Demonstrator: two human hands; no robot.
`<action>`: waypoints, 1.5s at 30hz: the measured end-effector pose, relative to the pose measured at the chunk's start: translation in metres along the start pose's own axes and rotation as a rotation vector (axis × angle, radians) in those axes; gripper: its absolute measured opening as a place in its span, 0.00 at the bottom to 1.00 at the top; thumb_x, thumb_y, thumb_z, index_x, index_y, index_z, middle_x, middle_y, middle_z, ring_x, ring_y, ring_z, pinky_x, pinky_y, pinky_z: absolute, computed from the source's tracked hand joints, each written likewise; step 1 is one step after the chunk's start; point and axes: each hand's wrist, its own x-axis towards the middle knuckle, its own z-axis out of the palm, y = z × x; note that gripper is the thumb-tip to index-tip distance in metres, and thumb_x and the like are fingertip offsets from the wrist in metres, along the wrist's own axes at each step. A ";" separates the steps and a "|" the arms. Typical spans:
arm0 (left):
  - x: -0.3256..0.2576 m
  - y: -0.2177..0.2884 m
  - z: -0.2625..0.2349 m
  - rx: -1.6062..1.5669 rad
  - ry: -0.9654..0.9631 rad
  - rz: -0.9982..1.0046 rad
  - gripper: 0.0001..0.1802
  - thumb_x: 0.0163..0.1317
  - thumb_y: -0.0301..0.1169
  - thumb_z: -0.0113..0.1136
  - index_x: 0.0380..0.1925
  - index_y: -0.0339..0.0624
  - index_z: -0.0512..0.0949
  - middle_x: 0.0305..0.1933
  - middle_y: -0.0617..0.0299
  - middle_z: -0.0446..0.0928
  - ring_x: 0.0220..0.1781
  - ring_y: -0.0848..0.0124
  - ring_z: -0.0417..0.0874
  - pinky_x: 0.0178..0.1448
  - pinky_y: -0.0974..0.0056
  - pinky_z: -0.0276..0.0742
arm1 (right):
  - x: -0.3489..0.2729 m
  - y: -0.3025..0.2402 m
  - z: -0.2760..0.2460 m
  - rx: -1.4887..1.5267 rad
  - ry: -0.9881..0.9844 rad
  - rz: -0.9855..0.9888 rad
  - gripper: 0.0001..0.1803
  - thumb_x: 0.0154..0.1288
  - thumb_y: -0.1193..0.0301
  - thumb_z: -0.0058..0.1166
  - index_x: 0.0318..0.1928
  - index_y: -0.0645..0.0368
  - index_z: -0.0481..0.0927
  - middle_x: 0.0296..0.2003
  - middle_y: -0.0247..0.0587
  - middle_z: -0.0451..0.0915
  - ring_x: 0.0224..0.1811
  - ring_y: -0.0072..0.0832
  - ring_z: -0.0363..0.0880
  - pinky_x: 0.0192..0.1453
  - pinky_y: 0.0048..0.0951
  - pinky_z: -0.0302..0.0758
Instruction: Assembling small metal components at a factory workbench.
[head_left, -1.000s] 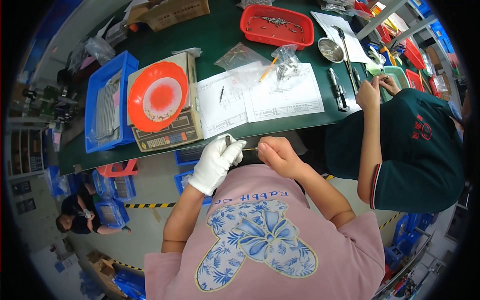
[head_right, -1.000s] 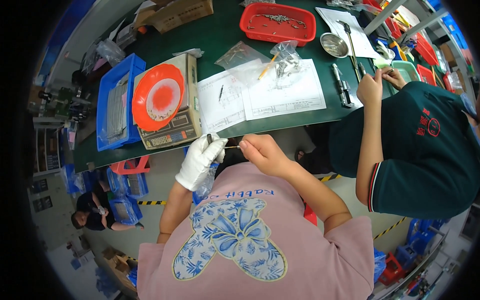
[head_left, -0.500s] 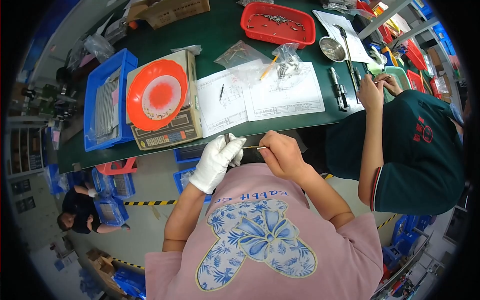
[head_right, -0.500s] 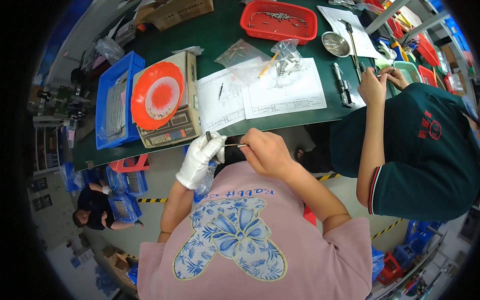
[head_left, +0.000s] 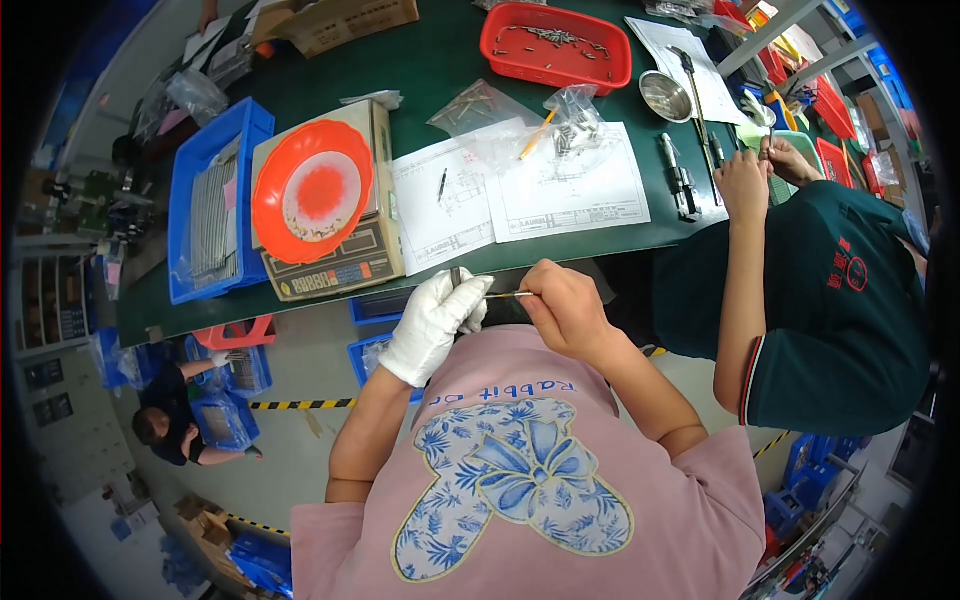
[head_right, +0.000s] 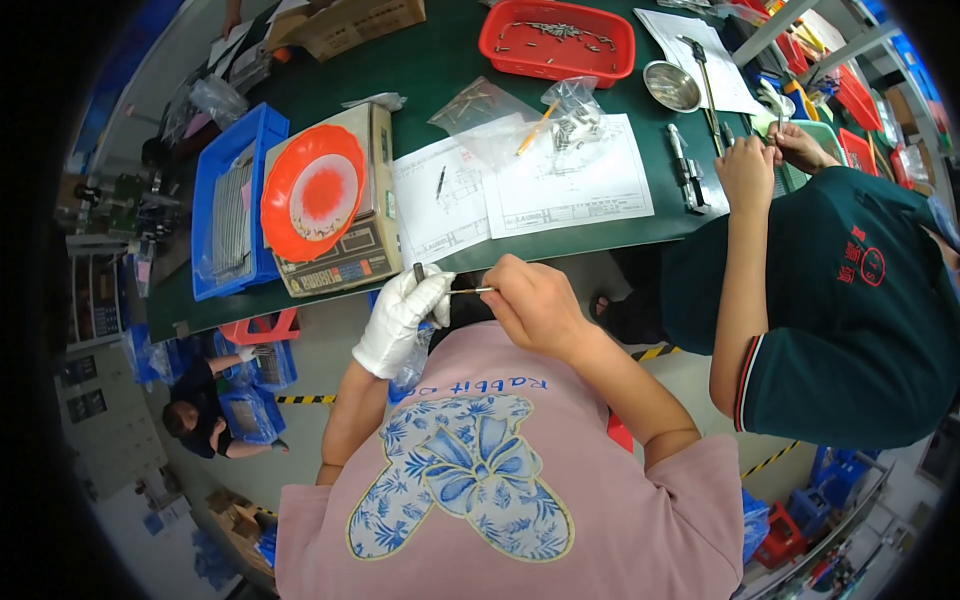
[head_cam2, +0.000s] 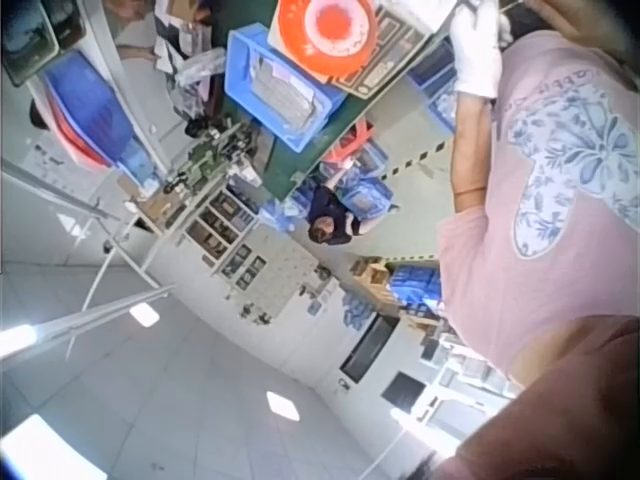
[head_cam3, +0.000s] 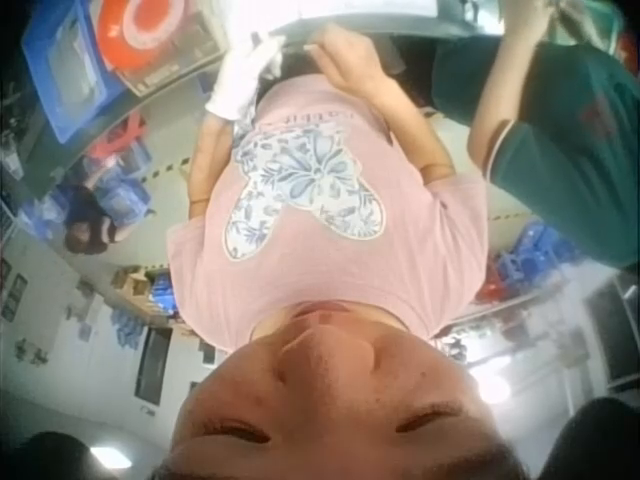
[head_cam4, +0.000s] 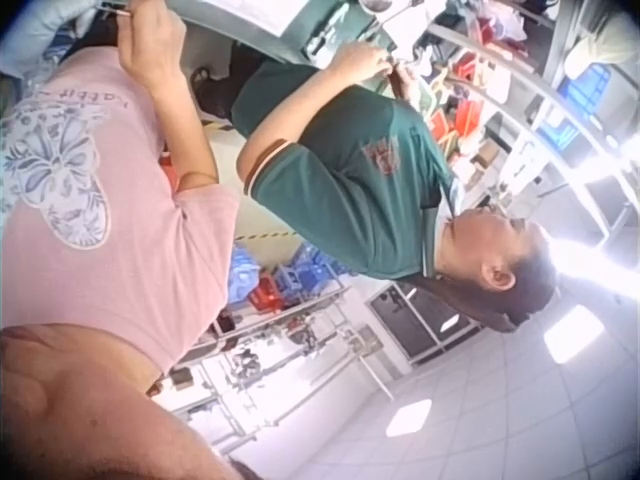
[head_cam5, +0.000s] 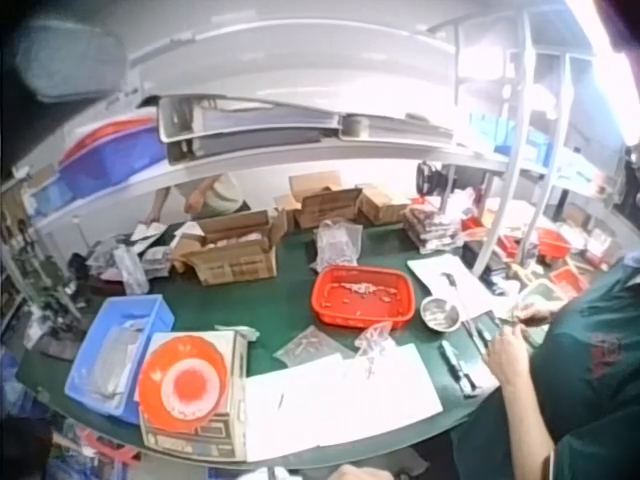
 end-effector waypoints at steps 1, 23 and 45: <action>0.000 0.000 0.000 0.007 0.001 -0.004 0.12 0.58 0.36 0.50 0.20 0.43 0.68 0.17 0.69 0.66 0.19 0.82 0.65 0.25 0.76 0.62 | 0.000 0.000 0.000 0.000 0.002 0.001 0.05 0.50 0.76 0.50 0.28 0.60 0.68 0.22 0.40 0.68 0.19 0.37 0.67 0.22 0.31 0.64; -0.001 -0.005 -0.003 0.024 -0.008 0.006 0.12 0.58 0.36 0.50 0.20 0.42 0.68 0.17 0.69 0.67 0.19 0.82 0.65 0.25 0.76 0.62 | -0.002 -0.003 -0.003 0.090 -0.207 0.168 0.06 0.55 0.72 0.44 0.25 0.61 0.69 0.19 0.43 0.70 0.20 0.39 0.70 0.23 0.34 0.65; -0.004 -0.004 -0.005 0.109 -0.067 0.086 0.11 0.58 0.33 0.50 0.20 0.41 0.68 0.18 0.70 0.67 0.21 0.82 0.65 0.27 0.76 0.62 | -0.004 -0.007 0.001 0.541 -0.209 0.323 0.18 0.63 0.68 0.38 0.17 0.61 0.65 0.11 0.36 0.63 0.13 0.25 0.62 0.18 0.25 0.60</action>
